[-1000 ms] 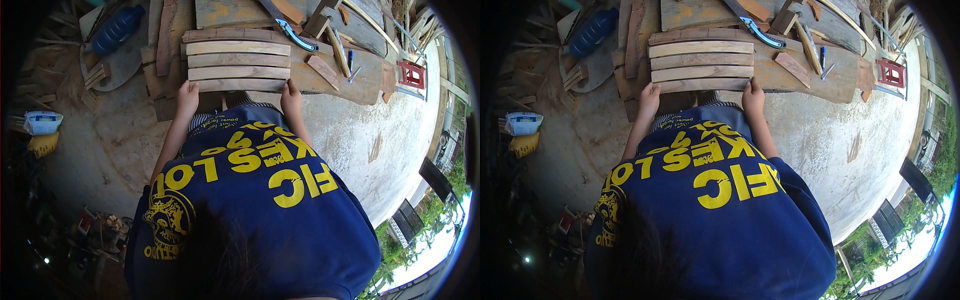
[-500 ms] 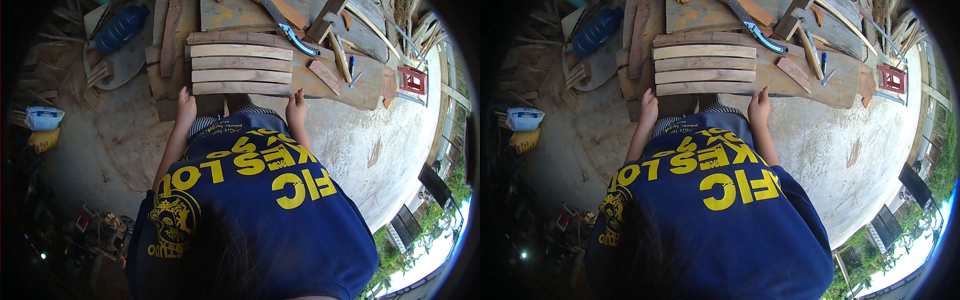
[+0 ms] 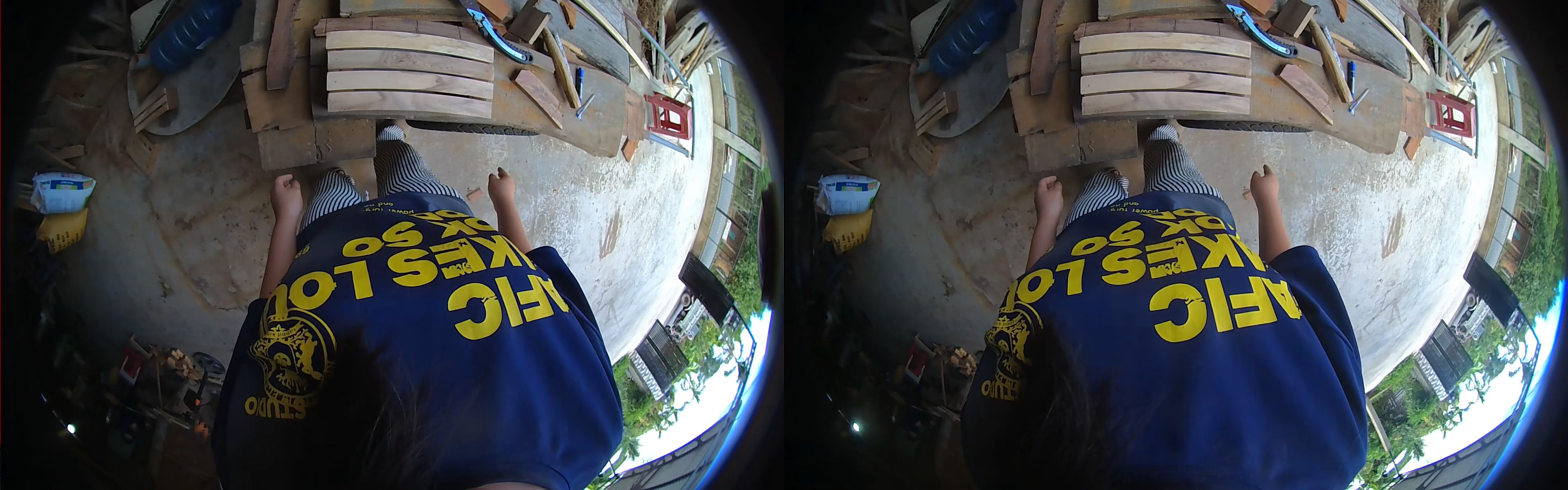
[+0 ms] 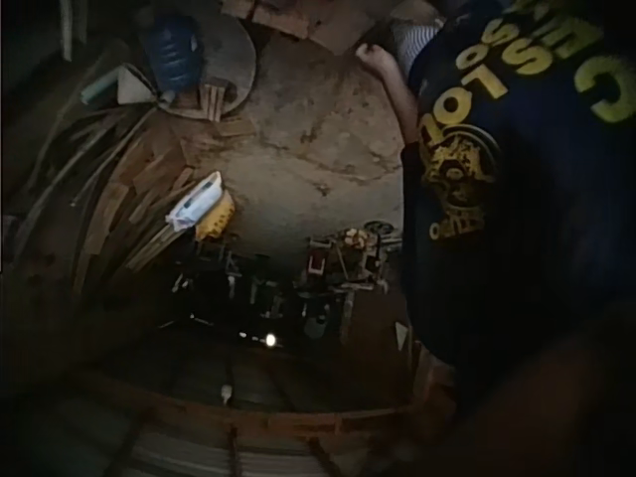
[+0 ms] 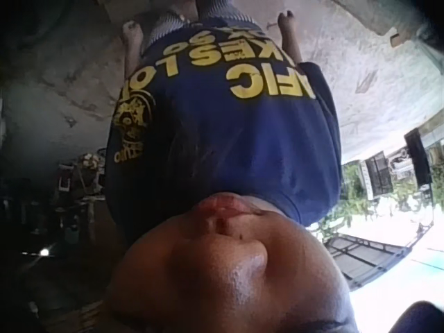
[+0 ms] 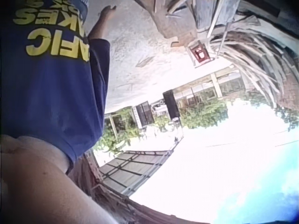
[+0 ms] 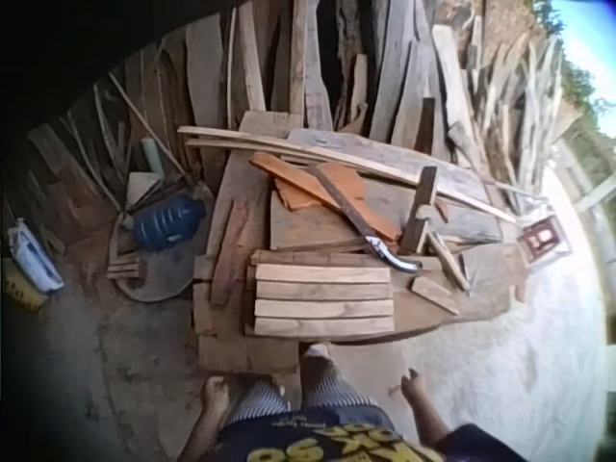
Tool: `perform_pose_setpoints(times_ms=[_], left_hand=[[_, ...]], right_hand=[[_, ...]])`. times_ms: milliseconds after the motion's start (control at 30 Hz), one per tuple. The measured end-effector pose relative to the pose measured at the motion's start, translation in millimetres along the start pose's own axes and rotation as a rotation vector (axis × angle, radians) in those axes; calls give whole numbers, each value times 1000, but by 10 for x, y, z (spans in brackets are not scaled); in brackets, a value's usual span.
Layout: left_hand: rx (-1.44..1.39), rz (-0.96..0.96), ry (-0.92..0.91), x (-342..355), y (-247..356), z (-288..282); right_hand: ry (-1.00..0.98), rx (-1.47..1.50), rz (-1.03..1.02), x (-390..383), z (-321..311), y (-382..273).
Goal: Selecting, arranging, and sawing wooden boards to prepare them for a project.
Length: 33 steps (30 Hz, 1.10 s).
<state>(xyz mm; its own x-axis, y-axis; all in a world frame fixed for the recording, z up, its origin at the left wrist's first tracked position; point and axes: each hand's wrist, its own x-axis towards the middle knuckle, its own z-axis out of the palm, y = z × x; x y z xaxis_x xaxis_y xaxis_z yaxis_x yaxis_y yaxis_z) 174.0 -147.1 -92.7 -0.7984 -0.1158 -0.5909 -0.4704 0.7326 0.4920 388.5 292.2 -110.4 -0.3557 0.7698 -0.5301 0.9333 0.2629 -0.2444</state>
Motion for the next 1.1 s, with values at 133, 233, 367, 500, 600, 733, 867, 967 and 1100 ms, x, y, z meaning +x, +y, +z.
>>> perform_pose_setpoints(times_ms=[133, 233, 367, 500, 600, 733, 867, 967, 1100], left_hand=[[96, 146, 31, 67, -595, -250], [54, 114, 48, 97, -1086, -463], [32, 123, 63, 125, -1830, -700], [249, -88, -148, 26, -2777, -782], [347, -173, -281, -57, -3528, -793], [445, -207, -360, -88, -3998, -714], [301, -146, -389, -55, -3701, -737], [91, -134, -237, -116, -3282, -718], [20, -21, -211, -160, -3023, -714]], right_hand=[[9, 250, 119, -745, 414, 533], [-76, 146, 123, -1523, 881, 861], [-389, -151, 6, -2232, 1267, 1017], [-348, -178, -53, -2438, 1376, 920], [-298, -179, -78, -2464, 1384, 807], [-237, -189, -120, -2497, 1359, 633], [-194, -173, -142, -2450, 1247, 363], [-196, -169, -120, -2362, 1211, 206], [-69, -241, -201, -2176, 1404, 227]])
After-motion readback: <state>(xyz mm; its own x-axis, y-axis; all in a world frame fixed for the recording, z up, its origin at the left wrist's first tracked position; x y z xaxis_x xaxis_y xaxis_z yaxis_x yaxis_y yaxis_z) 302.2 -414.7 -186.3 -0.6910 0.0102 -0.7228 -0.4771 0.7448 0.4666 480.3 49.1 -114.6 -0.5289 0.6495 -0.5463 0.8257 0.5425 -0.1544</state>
